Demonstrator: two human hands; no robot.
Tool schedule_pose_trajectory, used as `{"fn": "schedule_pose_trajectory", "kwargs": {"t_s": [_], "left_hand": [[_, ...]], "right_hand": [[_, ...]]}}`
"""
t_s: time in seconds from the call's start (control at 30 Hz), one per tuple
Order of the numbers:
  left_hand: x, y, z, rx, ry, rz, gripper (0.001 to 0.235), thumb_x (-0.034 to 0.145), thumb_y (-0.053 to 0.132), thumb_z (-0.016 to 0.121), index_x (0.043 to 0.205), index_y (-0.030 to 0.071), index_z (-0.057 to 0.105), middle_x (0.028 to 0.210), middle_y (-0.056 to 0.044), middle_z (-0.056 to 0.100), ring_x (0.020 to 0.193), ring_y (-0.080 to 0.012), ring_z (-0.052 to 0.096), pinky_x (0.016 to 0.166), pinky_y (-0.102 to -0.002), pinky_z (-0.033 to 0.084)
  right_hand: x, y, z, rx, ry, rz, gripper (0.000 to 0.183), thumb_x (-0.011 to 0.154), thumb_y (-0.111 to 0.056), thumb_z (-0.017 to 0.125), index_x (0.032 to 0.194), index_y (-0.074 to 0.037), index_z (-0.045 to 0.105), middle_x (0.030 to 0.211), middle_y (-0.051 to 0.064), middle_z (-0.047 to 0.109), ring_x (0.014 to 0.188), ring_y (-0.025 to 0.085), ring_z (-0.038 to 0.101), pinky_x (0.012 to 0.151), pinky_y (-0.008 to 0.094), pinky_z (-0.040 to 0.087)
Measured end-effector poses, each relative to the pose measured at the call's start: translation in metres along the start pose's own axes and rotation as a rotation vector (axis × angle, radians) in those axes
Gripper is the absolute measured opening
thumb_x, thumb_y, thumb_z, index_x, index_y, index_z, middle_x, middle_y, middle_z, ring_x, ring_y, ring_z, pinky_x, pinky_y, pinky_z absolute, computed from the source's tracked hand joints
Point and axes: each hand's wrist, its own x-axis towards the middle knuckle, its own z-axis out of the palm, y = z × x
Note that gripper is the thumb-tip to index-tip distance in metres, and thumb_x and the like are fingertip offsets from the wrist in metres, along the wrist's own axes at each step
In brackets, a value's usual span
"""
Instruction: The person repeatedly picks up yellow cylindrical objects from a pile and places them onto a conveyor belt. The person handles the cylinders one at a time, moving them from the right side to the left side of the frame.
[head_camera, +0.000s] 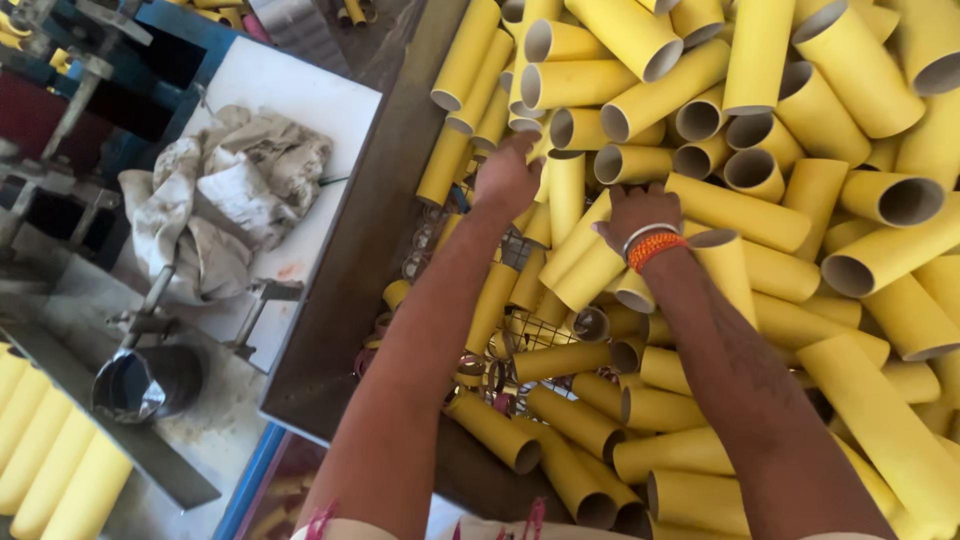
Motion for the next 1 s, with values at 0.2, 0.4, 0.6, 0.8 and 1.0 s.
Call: {"fn": "schedule_pose_trajectory", "kwargs": {"t_s": [0.2, 0.4, 0.6, 0.8, 1.0], "left_hand": [[0.041, 0.000, 0.043, -0.023, -0.108, -0.398, 0.044, 0.088, 0.029, 0.068, 0.130, 0.021, 0.063, 0.116, -0.010, 0.074, 0.111, -0.0317, 0.070, 0.091, -0.046, 0.055], [0.054, -0.001, 0.047, -0.082, -0.213, -0.450, 0.052, 0.084, 0.035, 0.071, 0.133, 0.018, 0.065, 0.124, -0.018, 0.070, 0.116, -0.0365, 0.067, 0.098, -0.045, 0.052], [0.041, 0.004, 0.025, -0.290, -0.497, -0.657, 0.057, 0.082, 0.037, 0.063, 0.132, 0.010, 0.063, 0.120, -0.017, 0.073, 0.100, -0.0376, 0.078, 0.089, -0.046, 0.062], [0.012, 0.008, 0.011, -0.266, -0.456, -0.452, 0.058, 0.084, 0.047, 0.070, 0.120, 0.002, 0.073, 0.114, -0.022, 0.074, 0.105, -0.0326, 0.072, 0.094, -0.041, 0.054], [-0.065, -0.010, -0.028, -0.205, -0.493, -0.345, 0.054, 0.082, 0.044, 0.069, 0.118, 0.005, 0.076, 0.115, -0.021, 0.075, 0.110, -0.0354, 0.072, 0.097, -0.042, 0.054]], "right_hand": [[0.028, 0.002, 0.049, 0.301, 0.022, -0.014, 0.047, 0.090, -0.036, 0.071, 0.126, -0.006, 0.063, 0.122, 0.018, 0.068, 0.104, 0.039, 0.068, 0.087, 0.052, 0.053], [0.033, 0.000, 0.059, 0.327, 0.026, -0.072, 0.042, 0.085, -0.032, 0.078, 0.113, -0.003, 0.066, 0.111, 0.019, 0.072, 0.104, 0.037, 0.068, 0.089, 0.049, 0.054], [0.025, -0.003, 0.044, 0.331, -0.016, -0.060, 0.042, 0.085, -0.031, 0.078, 0.115, -0.003, 0.066, 0.109, 0.020, 0.072, 0.101, 0.038, 0.069, 0.088, 0.050, 0.054], [0.005, -0.012, 0.037, 0.308, 0.023, -0.089, 0.040, 0.086, -0.027, 0.077, 0.117, -0.005, 0.067, 0.109, 0.020, 0.072, 0.101, 0.038, 0.070, 0.088, 0.049, 0.054], [-0.005, -0.015, 0.034, 0.420, 0.038, -0.163, 0.040, 0.083, -0.021, 0.077, 0.122, -0.015, 0.071, 0.111, 0.016, 0.074, 0.102, 0.037, 0.070, 0.090, 0.049, 0.054]]}}
